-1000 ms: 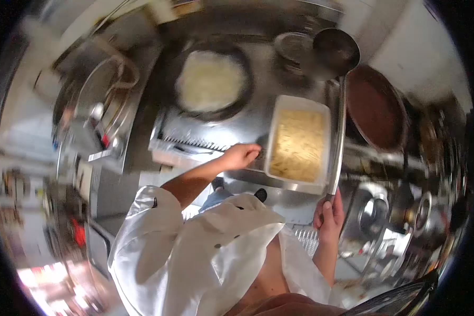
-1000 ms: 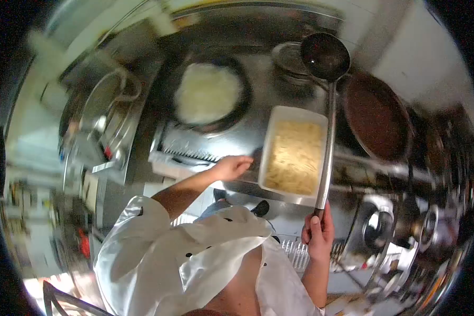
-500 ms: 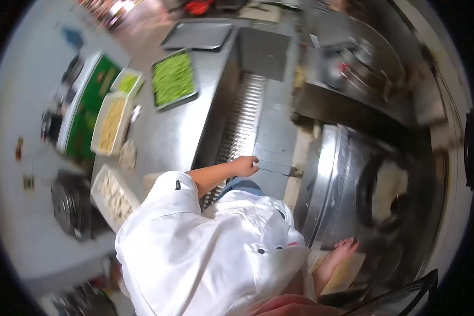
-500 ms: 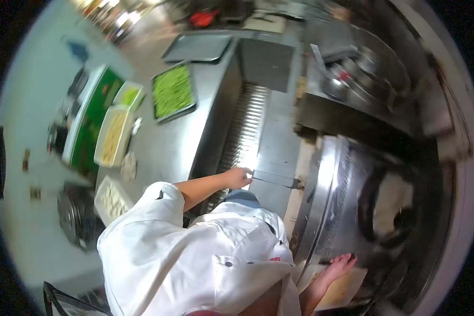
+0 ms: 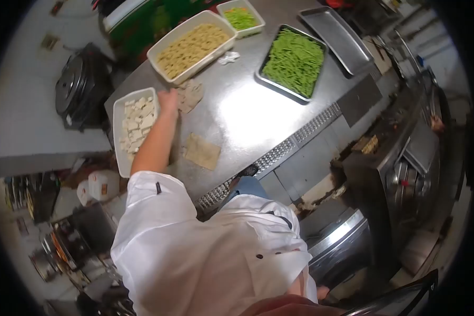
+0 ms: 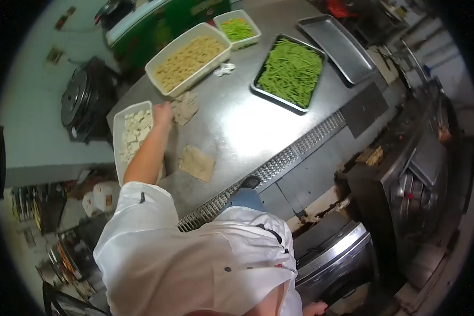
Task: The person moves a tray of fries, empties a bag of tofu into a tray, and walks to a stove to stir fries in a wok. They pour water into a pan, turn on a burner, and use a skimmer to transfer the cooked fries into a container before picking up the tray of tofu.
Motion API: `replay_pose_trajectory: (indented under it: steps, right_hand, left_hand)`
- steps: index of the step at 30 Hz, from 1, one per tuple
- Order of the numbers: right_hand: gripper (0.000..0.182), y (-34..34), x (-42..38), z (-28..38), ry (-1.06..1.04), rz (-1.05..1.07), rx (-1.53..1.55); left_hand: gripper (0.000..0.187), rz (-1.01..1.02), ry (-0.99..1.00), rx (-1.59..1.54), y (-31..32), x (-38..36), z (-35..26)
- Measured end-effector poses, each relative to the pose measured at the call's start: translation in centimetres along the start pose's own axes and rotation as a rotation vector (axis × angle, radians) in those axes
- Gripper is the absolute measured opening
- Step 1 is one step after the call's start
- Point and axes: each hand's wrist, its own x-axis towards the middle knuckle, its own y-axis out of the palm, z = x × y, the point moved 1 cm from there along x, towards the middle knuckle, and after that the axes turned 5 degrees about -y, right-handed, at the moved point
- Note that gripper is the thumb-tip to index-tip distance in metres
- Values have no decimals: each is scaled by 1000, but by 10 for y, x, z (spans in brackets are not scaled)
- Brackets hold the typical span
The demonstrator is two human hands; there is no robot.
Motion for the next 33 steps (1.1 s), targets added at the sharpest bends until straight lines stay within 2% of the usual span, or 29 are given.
replay_pose_trajectory:
  steps: [2,4,5,6,7,8,10,12,14,16,17,19,20,21,22,23,26,27,29,30,33]
  right_hand:
    - [20,24,7,22,-124,156,-145]
    - [19,47,13,42,-246,304,-293]
    - [19,60,14,52,-303,371,-363]
    - [19,131,68,67,-350,428,-417]
    - [19,171,91,80,-396,485,-471]
    - [19,175,108,76,-442,541,-525]
    - [18,176,127,73,-524,644,-632]
    - [18,182,131,72,-594,726,-729]
    - [18,176,146,61,-659,792,-826]
    - [18,158,197,46,-717,850,-926]
    - [18,160,196,43,-747,879,-978]
    - [17,145,175,42,-807,945,-1088]
    - [17,137,173,42,-836,980,-1143]
    - [17,133,186,32,-831,970,-1140]
    - [25,136,222,4,-954,921,-1137]
    - [36,137,220,11,-1077,871,-1134]
    - [28,137,182,40,-993,915,-1122]
    - [24,136,165,51,-951,937,-1114]
    - [17,134,141,72,-867,973,-1096]
    - [16,134,140,79,-919,1064,-1096]
    - [16,131,111,114,-952,926,-1098]
  left_hand:
    - [41,-270,90,194,-63,50,13]
    - [41,-537,289,298,-133,62,36]
    - [43,-636,213,409,-174,60,48]
    - [46,-735,139,514,-210,47,56]
    - [49,-763,-62,584,-238,11,36]
    - [52,-786,-264,649,-263,-24,22]
    - [62,-830,-438,781,-321,-21,117]
    - [68,-415,-686,414,-347,-55,162]
    - [69,-103,-816,-198,-335,-82,219]
    - [62,169,-977,-560,-308,-102,238]
    - [62,182,-974,-557,-289,-111,227]
    - [54,287,-773,-913,-261,-130,196]
    - [50,274,-787,-1050,-256,-133,191]
    - [50,286,-787,-1051,-257,-132,190]
    - [52,328,-785,-1050,-258,-131,192]
    - [54,367,-784,-1048,-257,-132,191]
    - [59,320,-697,-917,-261,-132,186]
    - [59,328,-692,-915,-260,-131,189]
    - [64,246,-564,-1003,-256,-129,197]
    - [64,261,-564,-1004,-257,-131,197]
    - [69,320,-485,-1191,-251,-141,175]
